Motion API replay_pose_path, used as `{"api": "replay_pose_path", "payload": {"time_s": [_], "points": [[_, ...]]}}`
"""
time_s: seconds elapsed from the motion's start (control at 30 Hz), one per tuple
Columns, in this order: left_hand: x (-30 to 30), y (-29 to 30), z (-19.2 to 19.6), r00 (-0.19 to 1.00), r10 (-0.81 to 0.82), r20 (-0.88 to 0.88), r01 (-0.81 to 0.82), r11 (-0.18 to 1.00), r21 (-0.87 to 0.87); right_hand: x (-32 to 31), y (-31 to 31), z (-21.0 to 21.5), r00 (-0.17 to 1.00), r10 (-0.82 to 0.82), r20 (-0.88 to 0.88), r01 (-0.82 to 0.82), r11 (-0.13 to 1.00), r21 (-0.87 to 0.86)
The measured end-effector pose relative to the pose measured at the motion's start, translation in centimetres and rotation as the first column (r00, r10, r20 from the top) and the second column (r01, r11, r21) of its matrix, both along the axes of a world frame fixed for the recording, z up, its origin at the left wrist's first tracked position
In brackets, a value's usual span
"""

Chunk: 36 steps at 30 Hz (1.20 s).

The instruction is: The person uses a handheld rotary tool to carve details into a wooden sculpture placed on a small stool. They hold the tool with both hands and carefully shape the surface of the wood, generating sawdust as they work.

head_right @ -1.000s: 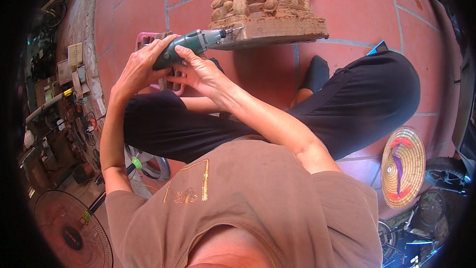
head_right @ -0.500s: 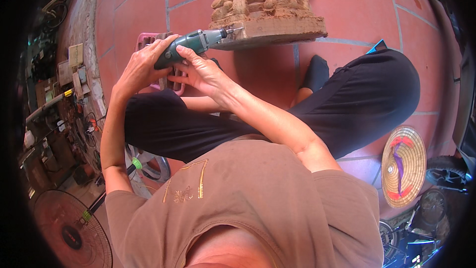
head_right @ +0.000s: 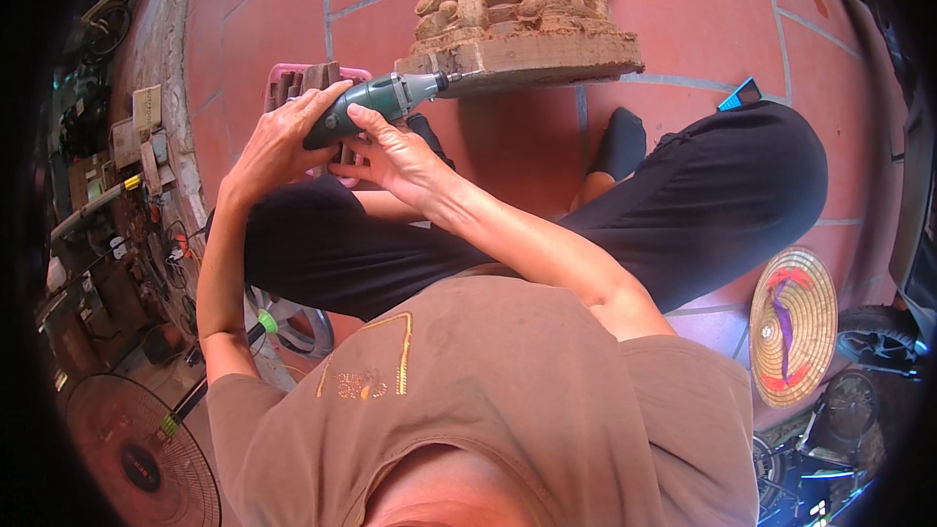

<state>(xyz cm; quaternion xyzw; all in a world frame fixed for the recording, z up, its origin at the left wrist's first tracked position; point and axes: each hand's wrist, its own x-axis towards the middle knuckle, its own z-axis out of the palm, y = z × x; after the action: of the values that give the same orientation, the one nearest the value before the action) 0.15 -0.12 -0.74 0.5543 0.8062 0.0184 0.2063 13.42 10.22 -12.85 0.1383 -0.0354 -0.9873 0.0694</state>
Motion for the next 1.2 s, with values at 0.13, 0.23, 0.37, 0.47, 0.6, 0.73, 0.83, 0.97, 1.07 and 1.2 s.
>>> {"api": "replay_pose_path", "payload": {"time_s": [0.13,0.23,0.37,0.47,0.6,0.73,0.83,0.97,1.07,1.2], "points": [[-0.1,0.0,-0.1,1.0,-0.008,0.006,0.008,1.0,0.021,-0.1,0.0,-0.2,1.0,0.014,-0.011,-0.014,1.0,-0.007],[-0.2,0.0,-0.1,1.0,-0.009,0.011,0.009,1.0,0.003,0.1,-0.1,-0.3,1.0,0.013,-0.024,-0.013,1.0,-0.024],[-0.1,0.2,-0.2,0.999,-0.006,0.038,0.007,1.0,-0.025,0.2,-0.3,-0.5,0.999,0.027,-0.018,-0.028,0.998,-0.049],[-0.2,0.0,0.0,0.999,-0.001,0.041,0.002,0.999,-0.038,0.2,-0.5,-0.3,1.0,0.025,-0.002,-0.025,0.999,-0.043],[-0.2,-0.3,-0.1,0.999,0.0,0.046,-0.001,1.0,0.011,0.3,-0.2,1.2,0.998,0.013,0.066,-0.012,1.0,-0.022],[-0.3,0.0,0.0,1.0,-0.007,0.022,0.006,1.0,0.022,0.1,0.0,1.0,0.999,0.009,0.042,-0.009,1.0,-0.009],[-0.4,0.0,-0.1,1.0,-0.004,0.027,0.004,1.0,0.013,0.0,-0.1,0.7,0.999,0.001,0.036,0.0,1.0,-0.014],[-0.1,0.6,0.2,0.999,0.021,0.041,-0.02,0.999,-0.027,-0.1,-0.1,0.6,0.999,-0.001,0.041,0.002,1.0,-0.007],[-0.1,0.8,0.1,0.999,0.018,0.027,-0.017,0.999,-0.038,-0.1,0.0,0.5,0.999,-0.003,0.036,0.003,1.0,-0.001],[-0.2,0.7,-0.2,1.0,0.009,0.008,-0.008,0.999,-0.04,-0.1,0.1,0.6,1.0,-0.001,0.024,0.001,1.0,0.004]]}}
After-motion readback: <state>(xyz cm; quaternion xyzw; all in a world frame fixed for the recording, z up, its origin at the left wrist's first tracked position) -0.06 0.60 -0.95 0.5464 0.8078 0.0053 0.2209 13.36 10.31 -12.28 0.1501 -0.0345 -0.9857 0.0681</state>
